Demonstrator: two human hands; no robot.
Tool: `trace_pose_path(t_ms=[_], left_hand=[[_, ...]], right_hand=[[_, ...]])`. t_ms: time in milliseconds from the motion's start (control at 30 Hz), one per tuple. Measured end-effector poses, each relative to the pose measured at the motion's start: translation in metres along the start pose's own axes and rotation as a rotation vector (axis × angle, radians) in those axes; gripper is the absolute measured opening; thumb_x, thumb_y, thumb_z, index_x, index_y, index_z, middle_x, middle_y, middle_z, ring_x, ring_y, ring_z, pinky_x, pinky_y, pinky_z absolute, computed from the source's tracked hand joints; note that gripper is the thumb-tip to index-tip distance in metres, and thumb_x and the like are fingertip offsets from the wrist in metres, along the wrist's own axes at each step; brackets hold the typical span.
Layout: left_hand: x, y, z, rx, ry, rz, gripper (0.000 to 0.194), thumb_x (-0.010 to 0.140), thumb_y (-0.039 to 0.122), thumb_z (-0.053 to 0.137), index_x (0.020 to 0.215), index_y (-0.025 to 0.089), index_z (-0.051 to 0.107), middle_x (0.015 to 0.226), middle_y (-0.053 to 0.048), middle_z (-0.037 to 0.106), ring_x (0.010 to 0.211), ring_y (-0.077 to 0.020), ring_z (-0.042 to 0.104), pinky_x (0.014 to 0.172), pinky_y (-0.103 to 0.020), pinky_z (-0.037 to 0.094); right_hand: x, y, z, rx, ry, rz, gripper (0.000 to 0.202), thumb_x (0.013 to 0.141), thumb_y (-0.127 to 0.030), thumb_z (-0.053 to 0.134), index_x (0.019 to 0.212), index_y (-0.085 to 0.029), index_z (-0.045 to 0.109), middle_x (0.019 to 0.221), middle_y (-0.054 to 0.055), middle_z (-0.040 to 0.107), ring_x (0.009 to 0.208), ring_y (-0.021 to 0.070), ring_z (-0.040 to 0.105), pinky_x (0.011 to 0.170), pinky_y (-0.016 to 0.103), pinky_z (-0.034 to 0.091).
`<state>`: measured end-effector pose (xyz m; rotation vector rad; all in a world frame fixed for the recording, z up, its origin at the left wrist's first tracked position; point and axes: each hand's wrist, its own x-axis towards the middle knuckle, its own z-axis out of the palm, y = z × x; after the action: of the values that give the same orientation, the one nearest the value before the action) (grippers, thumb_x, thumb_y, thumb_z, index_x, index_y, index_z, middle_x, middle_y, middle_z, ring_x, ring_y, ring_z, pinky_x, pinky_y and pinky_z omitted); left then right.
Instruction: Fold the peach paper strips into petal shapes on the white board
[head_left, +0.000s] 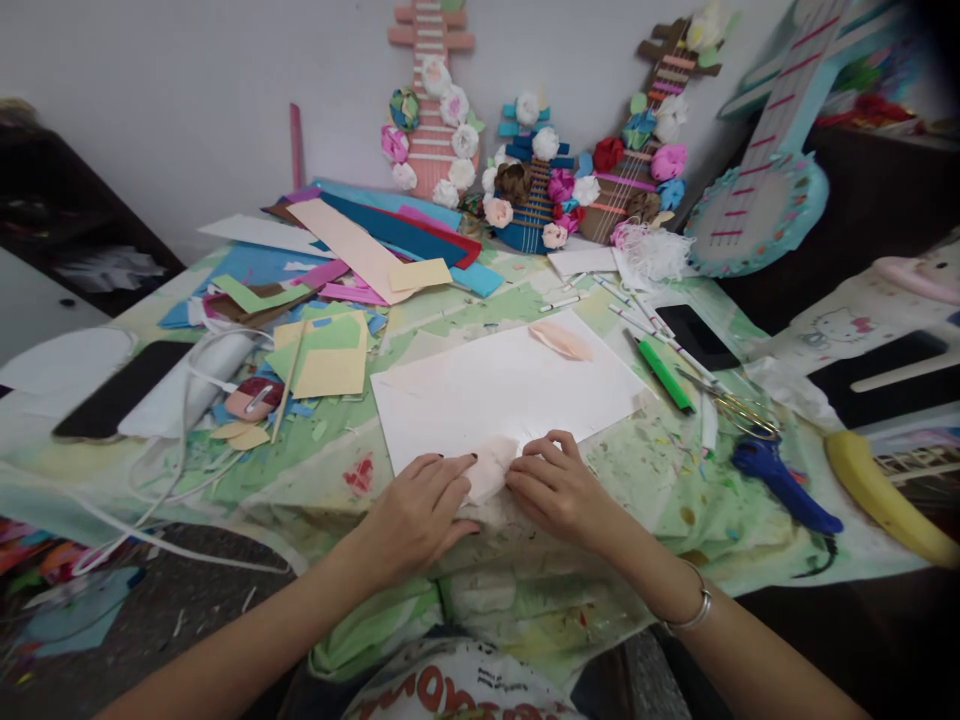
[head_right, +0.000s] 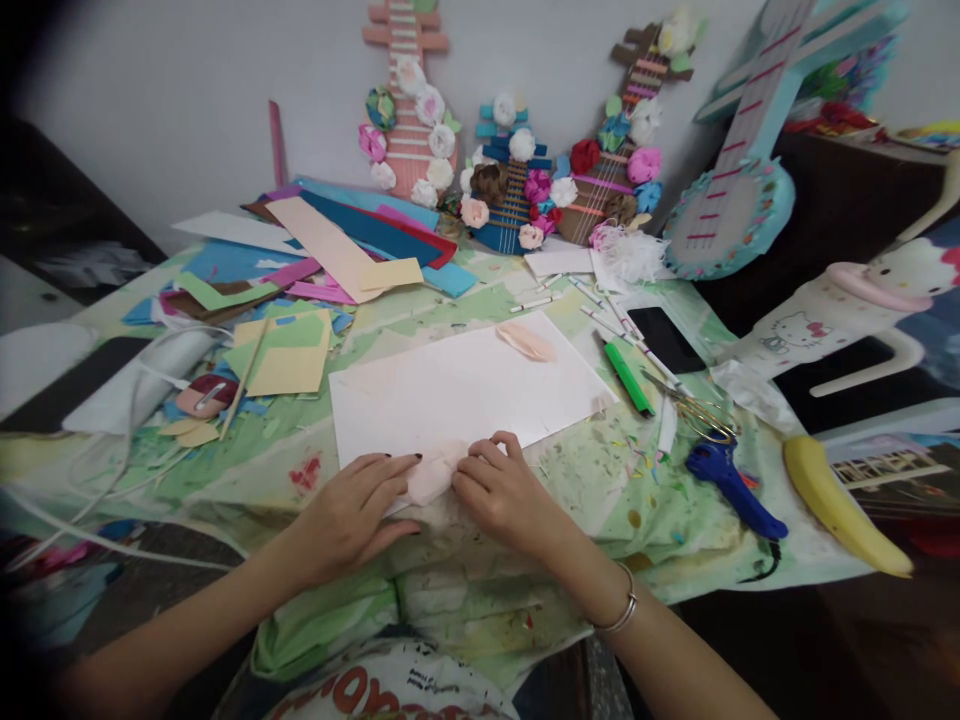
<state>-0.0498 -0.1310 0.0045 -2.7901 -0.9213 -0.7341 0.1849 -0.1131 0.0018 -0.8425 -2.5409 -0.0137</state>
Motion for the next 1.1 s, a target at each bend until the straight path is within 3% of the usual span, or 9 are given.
trace_pose_path(t_ms=[100,200,300,433,567,700,933,1100], left_hand=[[0.003,0.003,0.001,0.002,0.062,-0.053,0.020,0.088,0.031,0.055,0.091,0.011,0.055,0.110,-0.020,0.061,0.102,-0.0283,0.056,0.086,-0.045,0.049],[0.007,0.005,0.001,0.061,0.133,-0.117,0.006,0.086,0.017,0.053,0.088,0.012,0.056,0.102,-0.017,0.062,0.097,-0.0268,0.055,0.082,-0.044,0.048],[0.013,0.004,0.002,0.100,0.167,-0.123,0.009,0.084,0.009,0.051,0.085,0.013,0.059,0.096,-0.014,0.063,0.091,-0.0250,0.053,0.077,-0.041,0.047],[0.020,-0.008,0.005,0.054,0.126,-0.183,0.012,0.085,0.010,0.051,0.083,0.014,0.062,0.084,-0.009,0.064,0.081,-0.0225,0.052,0.072,-0.039,0.045],[0.025,-0.025,0.011,-0.085,0.160,-0.257,0.014,0.087,0.013,0.051,0.083,0.016,0.064,0.080,-0.006,0.063,0.078,-0.0190,0.054,0.072,-0.034,0.046],[0.024,-0.035,0.015,-0.105,0.161,-0.262,0.014,0.088,0.014,0.053,0.084,0.016,0.066,0.081,-0.006,0.065,0.079,-0.0190,0.056,0.072,-0.034,0.046],[0.019,-0.039,0.019,-0.224,0.108,-0.288,0.013,0.088,0.017,0.054,0.085,0.017,0.067,0.084,-0.006,0.068,0.082,-0.0194,0.058,0.076,-0.037,0.048],[0.018,-0.040,0.018,-0.353,0.091,-0.387,0.014,0.087,0.017,0.055,0.085,0.018,0.069,0.087,-0.006,0.066,0.086,-0.0192,0.059,0.078,-0.036,0.050]], right_hand=[[0.004,0.000,-0.001,0.093,0.080,0.074,0.007,0.085,-0.014,0.052,0.087,-0.019,0.057,0.083,0.004,0.065,0.090,0.0191,0.052,0.083,0.039,0.035],[0.010,0.001,-0.003,0.145,0.128,0.125,0.008,0.083,-0.013,0.053,0.086,-0.019,0.056,0.082,0.003,0.065,0.087,0.0194,0.051,0.081,0.038,0.036],[0.014,0.004,-0.004,0.134,0.147,0.155,0.007,0.083,-0.013,0.053,0.084,-0.019,0.056,0.081,0.004,0.065,0.085,0.0197,0.050,0.079,0.037,0.036],[0.017,0.014,-0.001,0.108,0.161,0.163,0.006,0.083,-0.013,0.054,0.086,-0.018,0.056,0.084,0.005,0.066,0.084,0.0197,0.050,0.078,0.037,0.036],[0.017,0.024,0.004,0.047,0.115,0.172,0.015,0.083,-0.017,0.057,0.098,-0.017,0.058,0.095,0.008,0.065,0.088,0.0217,0.050,0.076,0.037,0.037],[0.017,0.030,0.011,0.023,0.120,0.153,0.015,0.088,-0.012,0.049,0.093,-0.017,0.062,0.089,0.008,0.065,0.082,0.0196,0.050,0.072,0.035,0.040],[0.019,0.034,0.015,0.222,0.174,0.173,0.016,0.089,-0.014,0.050,0.092,-0.018,0.065,0.089,0.008,0.064,0.083,0.0192,0.052,0.073,0.035,0.046],[0.019,0.036,0.014,0.350,0.159,0.293,0.012,0.085,-0.013,0.057,0.087,-0.019,0.067,0.088,0.007,0.062,0.085,0.0187,0.053,0.075,0.034,0.047]])
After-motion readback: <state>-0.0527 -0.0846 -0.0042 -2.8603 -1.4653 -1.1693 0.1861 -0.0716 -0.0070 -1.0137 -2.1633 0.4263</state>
